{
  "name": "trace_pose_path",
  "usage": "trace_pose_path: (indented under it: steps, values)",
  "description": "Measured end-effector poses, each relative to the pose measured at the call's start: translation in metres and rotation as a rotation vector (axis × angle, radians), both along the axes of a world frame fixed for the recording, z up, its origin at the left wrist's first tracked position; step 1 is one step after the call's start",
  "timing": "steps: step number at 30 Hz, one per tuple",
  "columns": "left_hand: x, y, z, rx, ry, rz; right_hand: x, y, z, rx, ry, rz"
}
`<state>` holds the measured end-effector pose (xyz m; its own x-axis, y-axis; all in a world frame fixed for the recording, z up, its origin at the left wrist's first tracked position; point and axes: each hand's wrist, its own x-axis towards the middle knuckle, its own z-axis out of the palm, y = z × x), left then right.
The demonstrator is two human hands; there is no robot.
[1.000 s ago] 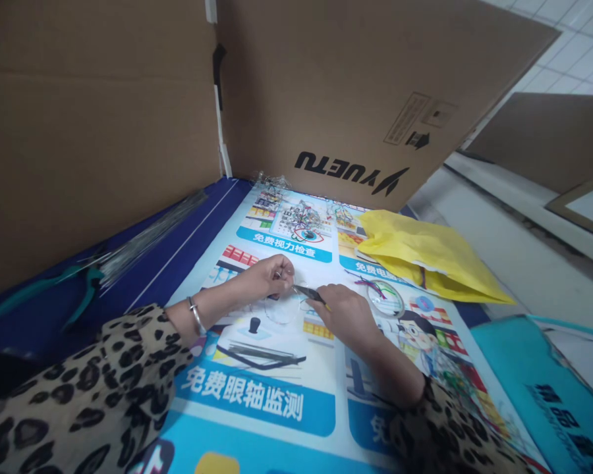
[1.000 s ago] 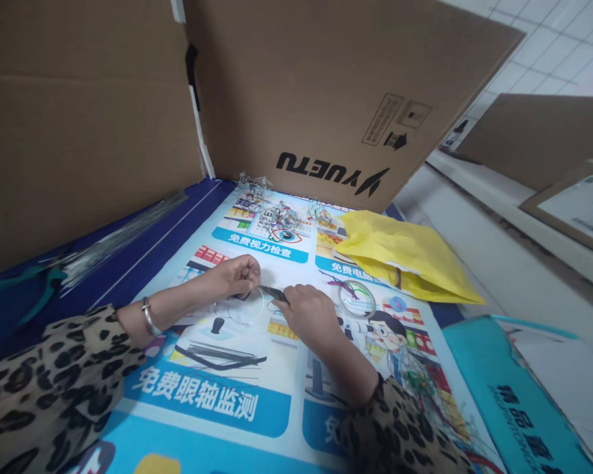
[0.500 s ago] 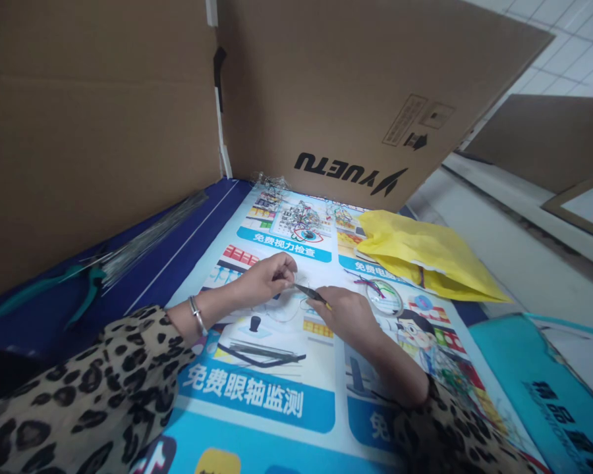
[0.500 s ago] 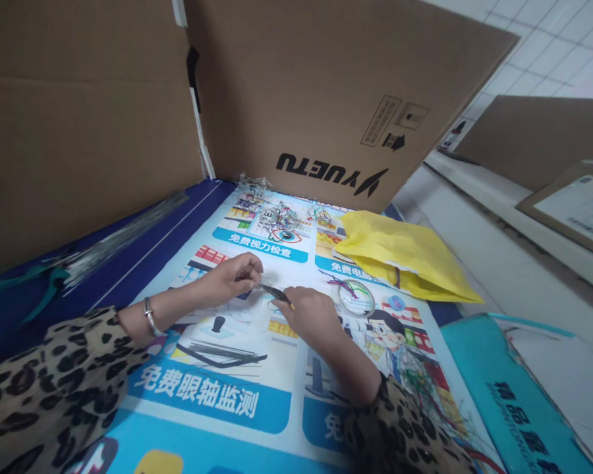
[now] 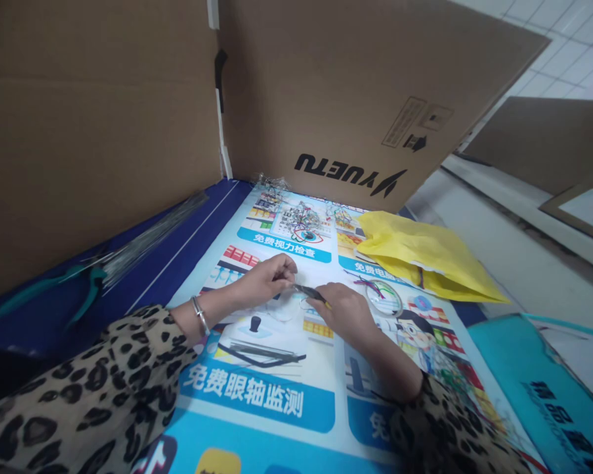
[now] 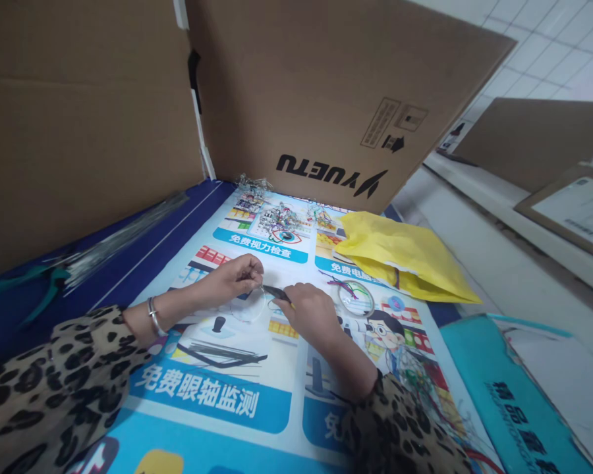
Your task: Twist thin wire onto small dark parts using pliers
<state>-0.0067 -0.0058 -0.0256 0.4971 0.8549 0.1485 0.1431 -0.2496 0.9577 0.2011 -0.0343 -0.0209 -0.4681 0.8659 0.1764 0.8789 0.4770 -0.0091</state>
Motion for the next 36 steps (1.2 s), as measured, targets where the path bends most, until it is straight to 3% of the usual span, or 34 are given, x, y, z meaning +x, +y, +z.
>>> trace_pose_path:
  steps: [5,9,25,36]
  values:
    - [0.0,0.001,-0.003,-0.03,0.031,-0.011,0.005,0.004,0.005,0.159,-0.117,0.14]
    - [0.0,0.003,-0.006,-0.059,0.024,-0.027,0.007,0.004,0.013,0.218,-0.21,0.143]
    - [0.0,0.002,-0.005,-0.201,-0.074,-0.084,0.005,0.0,0.019,0.287,-0.339,0.153]
    - [0.002,0.002,-0.004,-0.196,-0.075,-0.002,0.003,0.0,0.011,0.237,-0.269,0.122]
